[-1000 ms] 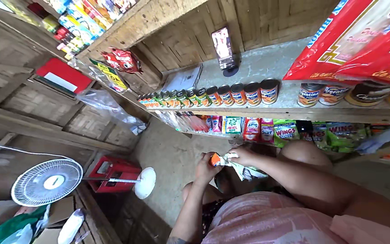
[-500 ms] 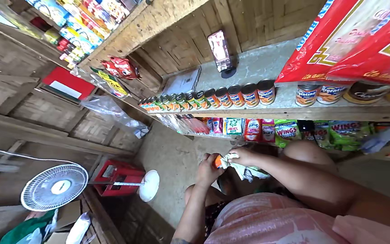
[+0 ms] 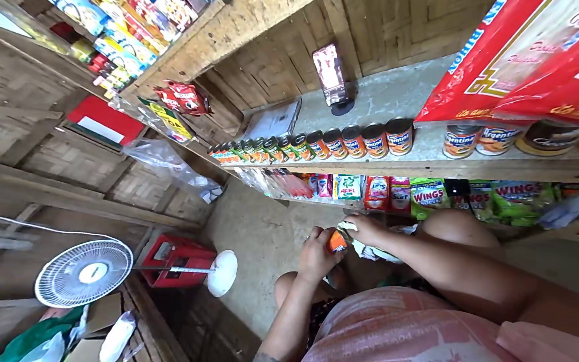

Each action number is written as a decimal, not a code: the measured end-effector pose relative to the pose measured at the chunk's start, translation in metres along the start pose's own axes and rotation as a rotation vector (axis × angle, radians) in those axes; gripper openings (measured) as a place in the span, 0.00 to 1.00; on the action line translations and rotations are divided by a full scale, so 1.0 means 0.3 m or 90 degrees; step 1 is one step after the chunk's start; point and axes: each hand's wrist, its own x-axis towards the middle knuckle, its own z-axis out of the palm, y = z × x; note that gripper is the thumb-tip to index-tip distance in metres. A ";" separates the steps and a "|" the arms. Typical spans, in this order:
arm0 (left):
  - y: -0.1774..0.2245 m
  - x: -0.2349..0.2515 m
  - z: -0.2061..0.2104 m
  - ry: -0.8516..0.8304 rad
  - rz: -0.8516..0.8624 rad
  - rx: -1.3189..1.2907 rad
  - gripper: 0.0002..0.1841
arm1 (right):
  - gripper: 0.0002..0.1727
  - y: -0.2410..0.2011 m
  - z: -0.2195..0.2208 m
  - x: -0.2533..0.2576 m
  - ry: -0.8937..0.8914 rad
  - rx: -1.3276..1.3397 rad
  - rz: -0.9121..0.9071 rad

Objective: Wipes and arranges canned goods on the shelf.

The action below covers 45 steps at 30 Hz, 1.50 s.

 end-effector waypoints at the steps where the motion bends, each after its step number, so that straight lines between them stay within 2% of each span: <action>1: 0.004 0.002 -0.002 -0.004 -0.006 0.003 0.37 | 0.22 0.002 0.001 0.001 0.009 0.014 -0.006; 9: -0.004 0.003 0.000 -0.017 -0.017 -0.017 0.37 | 0.21 0.007 -0.001 -0.002 0.029 0.068 -0.053; 23: -0.011 0.003 -0.007 -0.105 -0.073 -0.018 0.38 | 0.19 0.019 -0.004 0.003 -0.027 0.051 -0.112; 33: -0.069 0.013 0.000 -0.080 -0.037 -0.038 0.37 | 0.19 0.012 -0.011 -0.002 -0.108 0.028 -0.140; 45: -0.069 0.021 -0.020 -0.084 -0.032 0.004 0.37 | 0.19 0.015 -0.009 -0.004 -0.156 -0.008 -0.160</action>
